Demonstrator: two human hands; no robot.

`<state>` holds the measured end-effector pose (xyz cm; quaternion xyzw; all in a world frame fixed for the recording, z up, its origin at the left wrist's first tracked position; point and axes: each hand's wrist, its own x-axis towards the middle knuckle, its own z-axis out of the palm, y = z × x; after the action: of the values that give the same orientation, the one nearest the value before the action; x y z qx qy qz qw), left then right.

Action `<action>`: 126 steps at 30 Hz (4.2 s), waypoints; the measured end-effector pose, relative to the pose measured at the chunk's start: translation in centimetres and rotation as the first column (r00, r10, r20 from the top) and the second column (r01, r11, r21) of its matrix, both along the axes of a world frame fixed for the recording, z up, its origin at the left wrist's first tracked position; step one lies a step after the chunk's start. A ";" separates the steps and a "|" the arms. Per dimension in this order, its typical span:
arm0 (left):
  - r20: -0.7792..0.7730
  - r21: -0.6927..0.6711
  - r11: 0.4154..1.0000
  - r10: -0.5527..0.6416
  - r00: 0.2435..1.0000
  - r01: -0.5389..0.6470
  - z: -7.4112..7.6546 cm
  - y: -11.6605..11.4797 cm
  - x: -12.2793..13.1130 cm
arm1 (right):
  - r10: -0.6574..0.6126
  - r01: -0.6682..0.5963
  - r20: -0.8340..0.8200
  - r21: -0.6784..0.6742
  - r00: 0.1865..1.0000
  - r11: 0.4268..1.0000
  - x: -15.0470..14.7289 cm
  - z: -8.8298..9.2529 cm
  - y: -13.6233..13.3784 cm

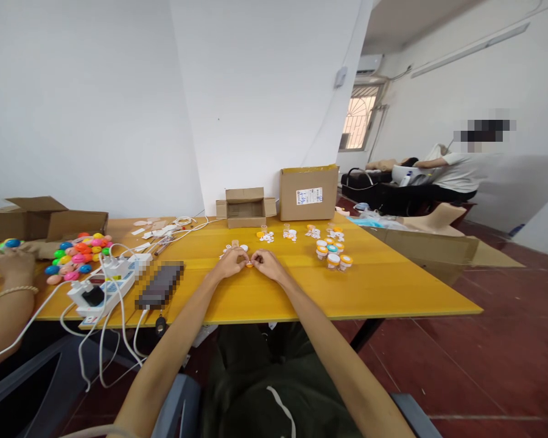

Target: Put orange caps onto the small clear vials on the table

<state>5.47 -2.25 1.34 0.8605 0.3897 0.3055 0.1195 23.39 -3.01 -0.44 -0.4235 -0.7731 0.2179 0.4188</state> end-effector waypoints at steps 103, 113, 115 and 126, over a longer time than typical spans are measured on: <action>0.103 -0.038 0.994 -0.103 0.989 0.107 0.4 -0.3 -0.1 | -0.010 -0.009 0.125 0.150 0.992 0.989 0.4 1.1 -1.7; 0.189 -0.101 0.989 -0.087 0.978 0.108 0.3 -0.3 0.0 | 0.042 -0.053 0.091 0.128 0.995 0.990 0.4 1.4 -1.9; 0.207 -0.103 0.988 -0.090 0.974 0.113 0.2 -0.3 -0.1 | 0.051 -0.057 0.061 0.112 0.997 0.992 0.3 1.3 -1.9; 0.284 -0.109 0.988 -0.075 0.956 0.110 0.6 -0.2 -0.1 | 0.085 -0.081 -0.128 0.041 0.988 0.996 0.4 1.3 -1.4</action>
<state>5.36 -2.40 1.97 0.8171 0.3465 0.3929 0.2406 23.82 -4.40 0.84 -0.3684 -0.7649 0.2486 0.4663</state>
